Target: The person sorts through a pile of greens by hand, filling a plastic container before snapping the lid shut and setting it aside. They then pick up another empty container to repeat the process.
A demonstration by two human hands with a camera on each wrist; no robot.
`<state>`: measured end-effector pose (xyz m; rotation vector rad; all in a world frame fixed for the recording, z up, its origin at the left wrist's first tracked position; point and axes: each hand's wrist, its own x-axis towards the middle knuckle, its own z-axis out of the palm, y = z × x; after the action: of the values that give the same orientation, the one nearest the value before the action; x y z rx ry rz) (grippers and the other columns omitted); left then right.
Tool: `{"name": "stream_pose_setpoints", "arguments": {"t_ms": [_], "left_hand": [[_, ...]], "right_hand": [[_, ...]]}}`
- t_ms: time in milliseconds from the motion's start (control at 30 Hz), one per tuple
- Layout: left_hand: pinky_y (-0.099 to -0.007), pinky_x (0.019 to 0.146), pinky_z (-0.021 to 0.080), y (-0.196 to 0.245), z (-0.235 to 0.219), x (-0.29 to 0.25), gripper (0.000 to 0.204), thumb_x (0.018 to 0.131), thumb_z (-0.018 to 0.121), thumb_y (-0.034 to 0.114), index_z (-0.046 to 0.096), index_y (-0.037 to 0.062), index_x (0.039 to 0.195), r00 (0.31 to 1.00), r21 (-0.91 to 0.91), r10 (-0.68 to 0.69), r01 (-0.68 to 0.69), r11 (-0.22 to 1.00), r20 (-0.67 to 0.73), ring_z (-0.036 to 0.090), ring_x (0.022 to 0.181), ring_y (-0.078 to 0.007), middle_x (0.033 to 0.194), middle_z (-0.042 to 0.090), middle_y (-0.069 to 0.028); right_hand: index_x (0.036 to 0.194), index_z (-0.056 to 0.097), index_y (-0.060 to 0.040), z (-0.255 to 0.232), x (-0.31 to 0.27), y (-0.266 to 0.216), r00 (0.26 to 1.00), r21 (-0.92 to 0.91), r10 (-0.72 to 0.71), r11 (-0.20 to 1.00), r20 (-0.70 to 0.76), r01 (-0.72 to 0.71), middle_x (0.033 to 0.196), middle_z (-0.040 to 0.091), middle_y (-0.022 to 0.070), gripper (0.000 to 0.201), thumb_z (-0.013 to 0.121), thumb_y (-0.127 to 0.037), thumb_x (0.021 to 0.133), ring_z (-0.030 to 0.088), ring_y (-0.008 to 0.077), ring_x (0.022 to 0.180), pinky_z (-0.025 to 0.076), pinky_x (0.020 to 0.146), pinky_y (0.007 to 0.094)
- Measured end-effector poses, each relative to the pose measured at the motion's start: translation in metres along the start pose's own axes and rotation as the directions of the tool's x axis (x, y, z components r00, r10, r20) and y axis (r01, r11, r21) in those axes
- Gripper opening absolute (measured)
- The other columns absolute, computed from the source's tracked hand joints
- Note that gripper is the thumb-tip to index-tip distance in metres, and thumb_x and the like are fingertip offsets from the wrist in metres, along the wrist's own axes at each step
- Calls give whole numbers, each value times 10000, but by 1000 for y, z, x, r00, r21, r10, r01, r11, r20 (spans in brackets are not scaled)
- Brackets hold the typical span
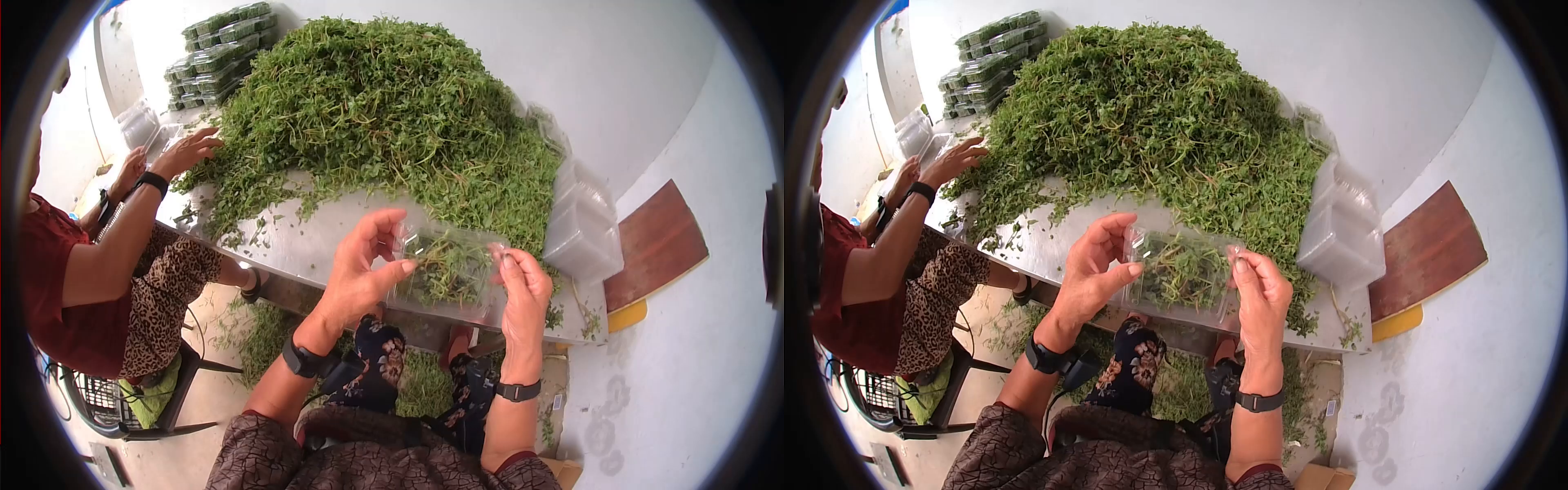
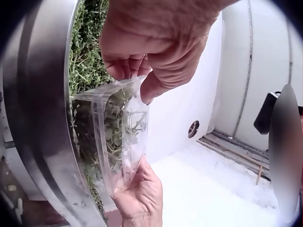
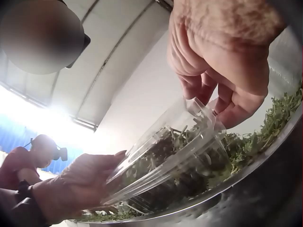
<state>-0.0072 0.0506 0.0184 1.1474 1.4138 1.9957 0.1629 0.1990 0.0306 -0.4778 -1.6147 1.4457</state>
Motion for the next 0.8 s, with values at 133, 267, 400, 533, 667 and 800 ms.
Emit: {"name": "stream_pose_setpoints", "arguments": {"t_ms": [133,267,400,533,667,800], "left_hand": [[-285,833,423,9,0,-14,615,765,710,39,449,-8,1320,993,107,110,-114,988,38,485,926,-126,1038,495,-35],[-283,810,436,11,2,-23,581,720,695,-6,511,27,1271,982,202,185,-189,961,36,499,880,-147,1007,515,-45],[-277,798,433,12,4,-28,493,722,689,-12,557,26,1195,980,216,201,-200,956,17,499,863,-150,989,511,-49],[-273,792,431,11,6,-32,437,743,682,-7,573,21,1165,976,200,216,-213,956,6,497,863,-143,1001,517,-51],[-272,794,430,11,8,-34,384,770,676,5,584,14,1142,976,160,217,-213,964,-9,498,856,-141,988,522,-49],[-243,757,433,13,10,-35,243,840,634,14,605,3,1081,989,59,134,-130,990,-64,496,830,-106,968,530,-39]], "right_hand": [[1007,653,38,-1,-11,-5,999,-13,-31,999,-26,30,980,663,69,176,594,-106,924,542,78,770,458,691,234],[957,643,43,0,-20,-5,992,-32,-128,991,-11,127,1039,665,94,158,599,-104,917,551,79,794,453,703,226],[917,633,38,0,-24,-5,984,-86,-175,981,-14,173,1065,663,106,132,591,-87,911,558,84,814,454,718,231],[906,624,35,1,-29,-5,981,-109,-189,977,-36,184,1065,662,105,117,588,-76,908,558,87,816,455,727,236],[909,619,30,1,-31,-2,973,-90,-229,970,-27,226,1071,658,99,111,591,-77,907,556,79,819,449,730,226],[939,640,22,0,-33,-1,977,-106,-209,973,-28,205,1073,660,110,135,584,-98,915,581,122,902,464,793,262]]}}
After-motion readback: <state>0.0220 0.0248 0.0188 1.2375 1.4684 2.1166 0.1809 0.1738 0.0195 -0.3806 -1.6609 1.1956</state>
